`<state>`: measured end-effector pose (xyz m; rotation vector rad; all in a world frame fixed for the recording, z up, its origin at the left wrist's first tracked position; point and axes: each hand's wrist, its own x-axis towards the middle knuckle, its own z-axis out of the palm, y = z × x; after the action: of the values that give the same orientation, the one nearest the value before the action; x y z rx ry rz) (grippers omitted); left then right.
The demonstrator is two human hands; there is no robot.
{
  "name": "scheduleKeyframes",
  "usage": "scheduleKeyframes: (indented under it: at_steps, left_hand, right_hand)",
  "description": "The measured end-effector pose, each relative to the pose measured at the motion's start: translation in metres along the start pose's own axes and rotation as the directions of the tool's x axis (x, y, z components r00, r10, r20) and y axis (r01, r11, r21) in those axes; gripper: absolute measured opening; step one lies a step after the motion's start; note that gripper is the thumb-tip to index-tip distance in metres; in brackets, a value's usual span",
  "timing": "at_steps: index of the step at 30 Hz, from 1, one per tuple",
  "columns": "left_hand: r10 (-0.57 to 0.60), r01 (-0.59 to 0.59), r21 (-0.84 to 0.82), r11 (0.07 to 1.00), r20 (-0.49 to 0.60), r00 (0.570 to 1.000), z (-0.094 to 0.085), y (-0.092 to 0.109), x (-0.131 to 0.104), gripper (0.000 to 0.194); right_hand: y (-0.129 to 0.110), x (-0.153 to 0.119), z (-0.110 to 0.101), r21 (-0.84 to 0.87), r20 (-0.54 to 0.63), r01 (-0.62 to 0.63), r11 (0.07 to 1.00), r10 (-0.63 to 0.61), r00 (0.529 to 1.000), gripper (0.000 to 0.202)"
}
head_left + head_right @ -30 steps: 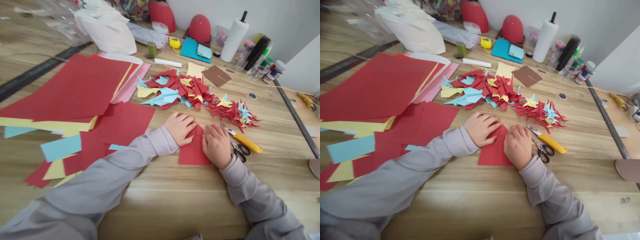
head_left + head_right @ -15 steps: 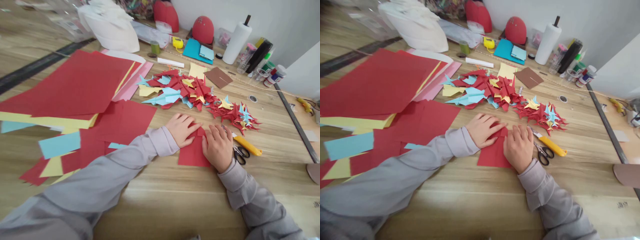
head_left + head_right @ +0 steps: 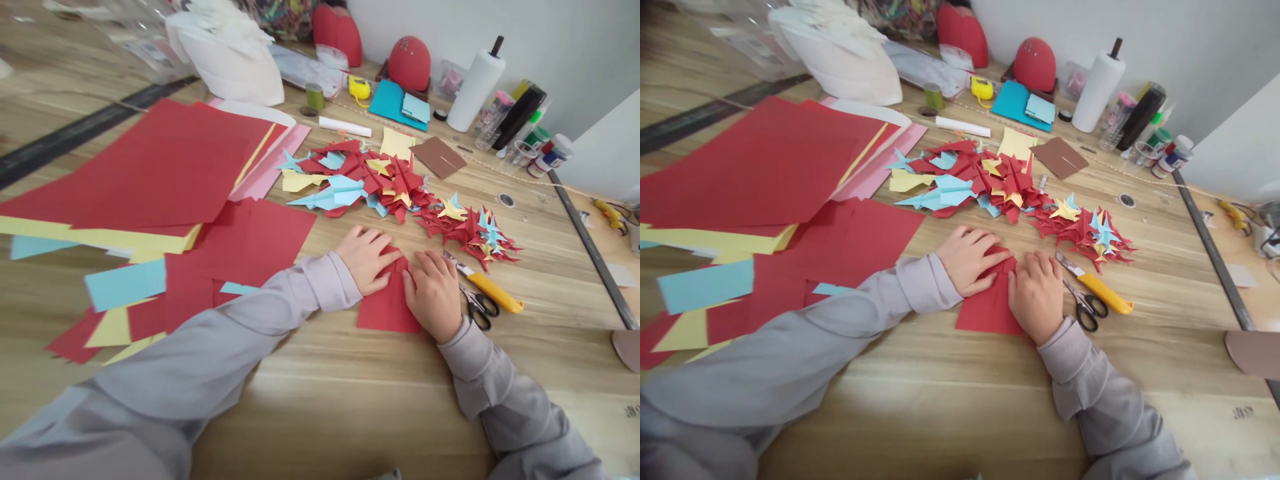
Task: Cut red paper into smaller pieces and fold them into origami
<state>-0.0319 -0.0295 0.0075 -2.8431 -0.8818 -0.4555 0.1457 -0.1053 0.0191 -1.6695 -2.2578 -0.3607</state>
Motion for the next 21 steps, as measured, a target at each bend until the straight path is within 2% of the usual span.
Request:
scheduleKeyframes:
  at_steps: [8, 15, 19, 21]
  left_hand:
    - [0.010, -0.010, -0.022, 1.000, 0.002, 1.000, -0.003, -0.003, 0.000, 0.046]
    - [-0.015, 0.016, -0.021, 1.000, 0.018, 1.000, -0.001, -0.009, -0.002, 0.056]
    - [-0.032, 0.031, -0.084, 0.996, -0.010, 0.999, 0.001, -0.011, -0.004, 0.057]
    - [-0.073, 0.066, -0.122, 0.990, -0.051, 0.996, 0.004, -0.012, -0.006, 0.060]
  right_hand:
    - [-0.002, -0.005, -0.005, -0.071, -0.076, -0.018, 0.997, 0.013, 0.997, 0.023]
    - [-0.004, -0.008, -0.008, -0.140, -0.158, 0.007, 0.990, -0.030, 0.987, 0.024]
    - [-0.003, -0.006, -0.008, -0.091, -0.196, 0.008, 0.996, -0.026, 0.980, 0.020]
    - [-0.003, -0.005, -0.006, -0.035, -0.159, 0.026, 0.999, -0.032, 0.987, 0.016]
